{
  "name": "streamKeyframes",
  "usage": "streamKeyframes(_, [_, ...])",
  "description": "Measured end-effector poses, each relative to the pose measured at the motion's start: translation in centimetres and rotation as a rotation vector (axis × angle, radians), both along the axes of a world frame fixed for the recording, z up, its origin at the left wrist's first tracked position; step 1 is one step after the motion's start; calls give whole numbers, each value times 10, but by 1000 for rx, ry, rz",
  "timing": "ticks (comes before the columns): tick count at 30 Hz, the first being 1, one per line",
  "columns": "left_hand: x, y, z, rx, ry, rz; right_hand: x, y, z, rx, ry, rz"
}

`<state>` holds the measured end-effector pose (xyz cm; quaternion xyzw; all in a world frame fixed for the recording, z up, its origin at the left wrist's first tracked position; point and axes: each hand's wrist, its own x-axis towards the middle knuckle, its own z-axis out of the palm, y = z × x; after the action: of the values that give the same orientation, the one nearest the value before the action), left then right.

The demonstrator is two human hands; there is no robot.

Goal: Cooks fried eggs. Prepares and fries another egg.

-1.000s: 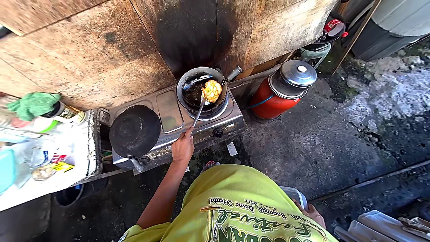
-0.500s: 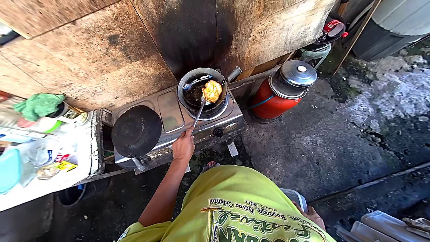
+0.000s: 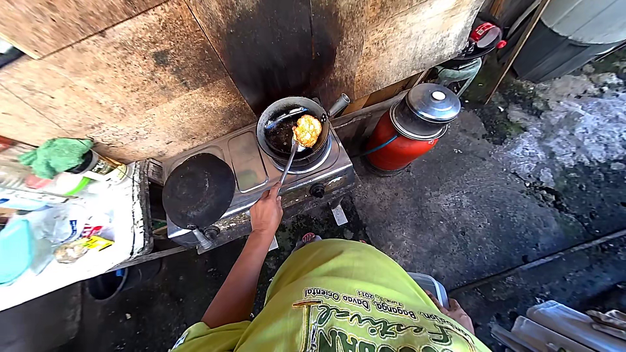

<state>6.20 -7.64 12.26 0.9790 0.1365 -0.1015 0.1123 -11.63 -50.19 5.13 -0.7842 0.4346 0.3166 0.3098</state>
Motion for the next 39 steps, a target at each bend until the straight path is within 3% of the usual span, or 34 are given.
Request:
streamKeyframes(2, [0, 0, -1, 4, -4, -2, 7, 7, 19, 18, 19, -1])
streamKeyframes(3, [0, 0, -1, 4, -7, -3, 5, 3, 11, 19, 18, 3])
streamKeyframes(7, [-1, 1, -5, 14, -3, 0, -35, -46, -100, -83, -76, 52])
streamKeyframes(9, [-1, 1, -6, 18, -4, 0, -41, -58, -124, -95, -74, 58])
streamKeyframes(39, [-3, 1, -5, 21, -31, -19, -40, -64, -121, -90, -68, 90])
